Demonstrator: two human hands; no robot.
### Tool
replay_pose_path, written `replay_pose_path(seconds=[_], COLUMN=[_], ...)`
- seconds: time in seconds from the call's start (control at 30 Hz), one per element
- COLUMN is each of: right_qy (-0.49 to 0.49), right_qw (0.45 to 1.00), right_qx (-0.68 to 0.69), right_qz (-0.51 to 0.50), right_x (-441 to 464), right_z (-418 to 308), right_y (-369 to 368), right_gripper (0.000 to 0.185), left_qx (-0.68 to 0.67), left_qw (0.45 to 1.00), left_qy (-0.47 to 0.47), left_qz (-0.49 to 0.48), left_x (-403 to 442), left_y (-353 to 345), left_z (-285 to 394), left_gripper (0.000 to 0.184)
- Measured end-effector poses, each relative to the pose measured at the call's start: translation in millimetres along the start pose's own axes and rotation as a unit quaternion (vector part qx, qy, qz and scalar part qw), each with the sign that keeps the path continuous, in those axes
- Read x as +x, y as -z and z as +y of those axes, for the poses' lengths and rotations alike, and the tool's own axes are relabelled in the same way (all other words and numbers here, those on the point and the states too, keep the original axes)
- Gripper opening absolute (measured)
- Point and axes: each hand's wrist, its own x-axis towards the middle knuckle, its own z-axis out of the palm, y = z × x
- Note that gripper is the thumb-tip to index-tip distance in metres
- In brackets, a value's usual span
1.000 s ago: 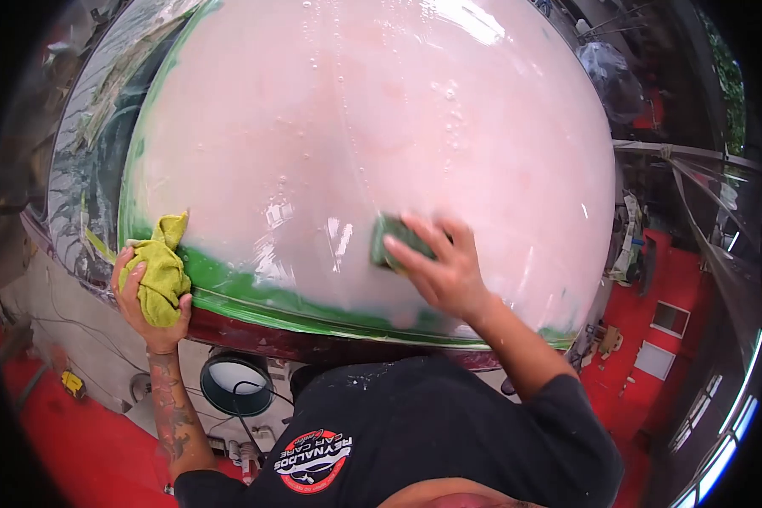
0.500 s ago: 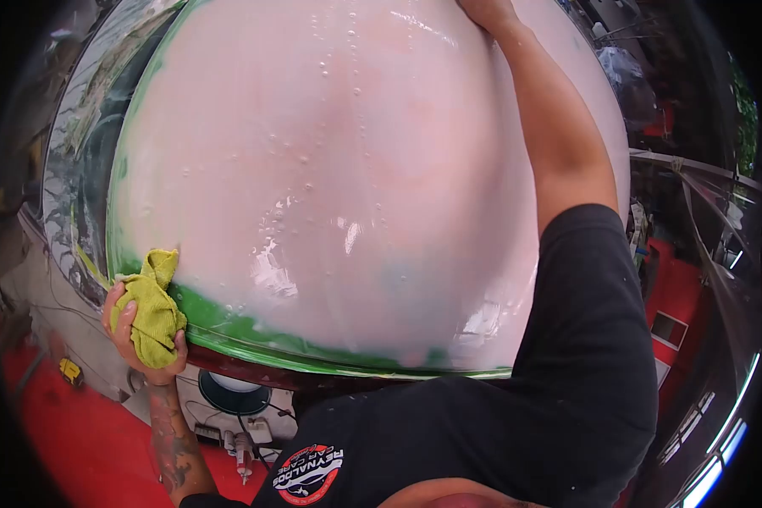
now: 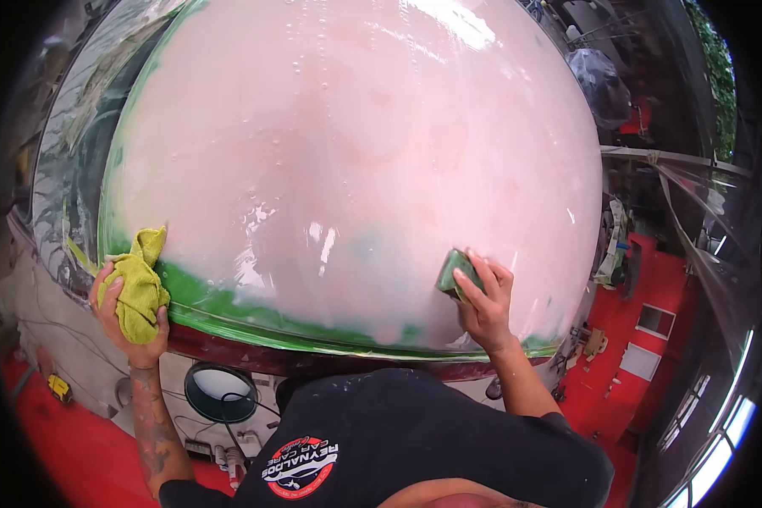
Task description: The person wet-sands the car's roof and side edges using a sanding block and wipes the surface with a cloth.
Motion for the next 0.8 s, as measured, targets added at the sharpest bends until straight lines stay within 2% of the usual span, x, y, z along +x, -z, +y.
replay_pose_path(seconds=[0.1, 0.2, 0.33, 0.4, 0.47, 0.5, 0.57, 0.7, 0.8], right_qy=[0.057, 0.086, 0.118, 0.029, -0.006, -0.046, -0.001, -0.002, -0.026], right_qw=[0.998, 0.996, 0.988, 0.988, 0.988, 0.987, 0.988, 0.996, 0.999], right_qx=[0.01, 0.028, -0.024, -0.12, -0.118, -0.118, -0.103, -0.001, -0.001], right_qz=[-0.008, 0.014, 0.095, 0.095, 0.098, 0.095, 0.115, 0.089, 0.042], right_x=[35.6, 150.9, 340.9, 418.7, 443.1, 442.8, 393.9, 212.4, 79.5], right_z=[33.7, 96.4, 185.4, 232.4, 243.2, 243.1, 195.0, 93.2, 27.6], right_y=[3.7, -6.1, -41.3, -64.5, -83.6, -90.0, -68.6, -29.4, -7.6], right_gripper=[0.045, 0.049, 0.034, 0.036, 0.04, 0.045, 0.036, 0.042, 0.047], left_qx=[0.006, 0.014, 0.002, 0.012, 0.012, 0.008, 0.007, 0.003, -0.003], left_qw=[1.0, 1.0, 1.0, 1.0, 1.0, 1.0, 1.0, 1.0, 1.0], left_qy=[0.004, 0.008, 0.016, 0.021, 0.022, 0.024, 0.016, 0.006, 0.005], left_qz=[-0.007, -0.016, -0.015, -0.019, -0.016, -0.019, -0.012, -0.008, -0.009], left_x=[-0.9, -1.1, -2.3, -3.5, -2.8, -3.2, -1.2, -2.2, -2.7], left_y=[2.3, 3.6, 2.7, 4.1, 2.4, 4.8, 4.2, 3.2, 2.6], left_z=[-1.4, -2.5, -2.1, -2.1, -2.0, -2.2, -3.2, -3.6, -4.6], left_gripper=[0.067, 0.067, 0.067, 0.068, 0.068, 0.068, 0.068, 0.067, 0.068])
